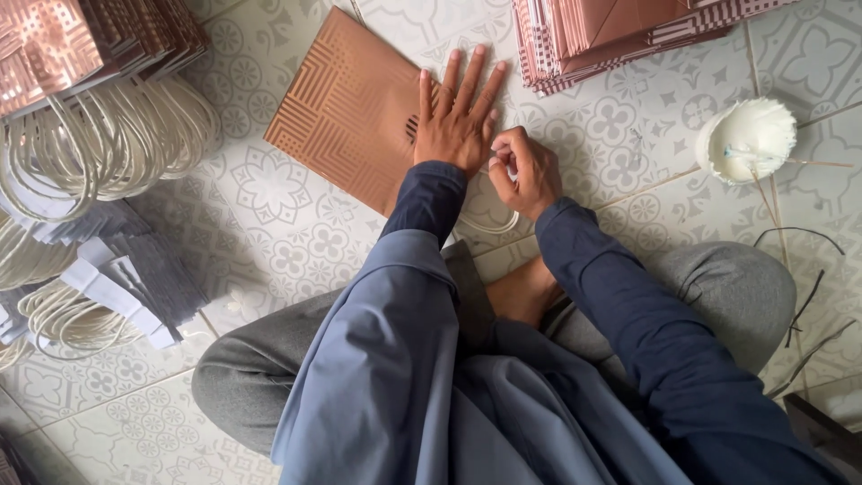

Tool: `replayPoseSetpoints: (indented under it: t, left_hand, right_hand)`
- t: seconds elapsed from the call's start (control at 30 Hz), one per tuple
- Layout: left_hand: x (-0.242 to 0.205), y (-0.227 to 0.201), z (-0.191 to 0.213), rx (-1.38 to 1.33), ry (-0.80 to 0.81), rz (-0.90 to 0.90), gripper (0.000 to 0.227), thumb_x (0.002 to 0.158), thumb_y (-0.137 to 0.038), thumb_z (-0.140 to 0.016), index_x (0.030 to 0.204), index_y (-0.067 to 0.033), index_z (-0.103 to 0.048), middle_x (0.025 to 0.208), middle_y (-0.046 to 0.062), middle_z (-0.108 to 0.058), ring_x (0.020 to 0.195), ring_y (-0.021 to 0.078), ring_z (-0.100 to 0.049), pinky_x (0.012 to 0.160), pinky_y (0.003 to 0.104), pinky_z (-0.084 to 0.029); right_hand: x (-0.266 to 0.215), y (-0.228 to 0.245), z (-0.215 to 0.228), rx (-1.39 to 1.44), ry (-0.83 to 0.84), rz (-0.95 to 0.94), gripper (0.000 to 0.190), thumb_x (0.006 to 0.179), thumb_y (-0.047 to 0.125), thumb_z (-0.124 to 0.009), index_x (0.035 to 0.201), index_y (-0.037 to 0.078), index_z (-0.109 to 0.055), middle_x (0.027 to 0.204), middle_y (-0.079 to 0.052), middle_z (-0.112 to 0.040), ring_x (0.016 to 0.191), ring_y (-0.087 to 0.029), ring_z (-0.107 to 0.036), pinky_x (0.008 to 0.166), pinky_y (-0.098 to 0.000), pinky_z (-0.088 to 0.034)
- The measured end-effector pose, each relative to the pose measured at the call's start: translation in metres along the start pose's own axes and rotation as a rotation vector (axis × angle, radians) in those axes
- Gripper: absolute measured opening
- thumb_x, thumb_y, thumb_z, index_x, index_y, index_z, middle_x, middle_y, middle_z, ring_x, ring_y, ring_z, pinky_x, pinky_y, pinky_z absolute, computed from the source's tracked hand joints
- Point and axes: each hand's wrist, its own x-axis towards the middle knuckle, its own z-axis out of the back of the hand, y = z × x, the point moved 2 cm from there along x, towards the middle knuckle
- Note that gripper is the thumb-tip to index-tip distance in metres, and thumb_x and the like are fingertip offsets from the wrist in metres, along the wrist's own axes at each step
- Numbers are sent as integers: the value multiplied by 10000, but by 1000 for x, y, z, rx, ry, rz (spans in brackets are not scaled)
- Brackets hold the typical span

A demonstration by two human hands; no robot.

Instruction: The person sits on the floor and assembles small paper packages by applying glue to white paper strips and attaching them to pink patterned envelopes. They repeatedly pick up envelopes, apply adhesive, and press the strips into place.

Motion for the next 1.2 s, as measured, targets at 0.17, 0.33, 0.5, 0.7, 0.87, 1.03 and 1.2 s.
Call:
replayPoseSetpoints:
  t: [0.17, 0.33, 0.5, 0.7, 0.87, 1.03, 1.2]
  left_hand:
    - [0, 1, 2, -32, 27, 6, 545, 1199, -414, -395, 1673, -340, -136, 1734, -31, -119, 1600, 266, -116, 1291, 581, -137]
    - [-1, 3, -5, -56, 40, 1, 548, 1155, -496, -163, 1677, -332, -130, 1737, -36, -100, 1608, 259, -99, 1300, 570, -114]
    - [-1, 7, -17, -178, -51, -23, 592, 1123, -487, -137, 1670, -276, -220, 1732, -64, -184, 1610, 245, -128, 1300, 568, -74]
    - [-3, 16, -12, -592, -194, -16, 628, 1109, -473, -59, 1643, -246, -298, 1716, -48, -314, 1624, 188, -194, 1334, 488, -18]
    - [-41, 42, 30, -1261, -753, 361, 356, 1103, -279, -434, 1295, -92, -668, 1327, 113, -692, 1285, 250, -620, 1142, 390, -462]
    - [-159, 68, -50, -477, -825, 717, 488, 998, -374, -656, 1428, -159, -567, 1516, 176, -461, 1323, 388, -538, 1077, 532, -448]
    - [-197, 30, -100, -333, -431, 858, 839, 761, -503, -819, 1453, -141, -512, 1464, 229, -457, 1326, 482, -475, 986, 672, -452]
  right_hand:
    - [-2, -4, -3, -8, -3, -24, 129, 891, 109, -589, 1006, 69, -545, 754, -23, -603, 596, -196, -522, 624, -360, -455]
    - [-3, -2, -2, -13, 9, -35, 123, 897, 109, -587, 1000, 77, -529, 728, -19, -572, 583, -206, -495, 620, -372, -440]
    - [-2, -3, -2, -10, -16, -20, 124, 884, 97, -591, 988, 72, -528, 789, -37, -603, 588, -219, -513, 634, -370, -455]
    - [0, -1, 3, 61, -33, -61, 124, 921, 108, -547, 1036, 67, -525, 771, -51, -639, 592, -229, -528, 653, -373, -448]
    - [7, -6, 3, 116, -148, 47, 222, 979, 95, -531, 1179, 38, -607, 1068, -113, -581, 700, -208, -509, 701, -351, -449]
    - [10, -15, -17, -148, -133, 76, 294, 1017, 216, -588, 1286, 109, -634, 1130, -98, -597, 906, -336, -683, 703, -426, -586]
    - [12, -29, -35, -343, -90, -44, 281, 964, 388, -662, 1181, 227, -583, 1136, 13, -500, 869, -315, -726, 699, -484, -631]
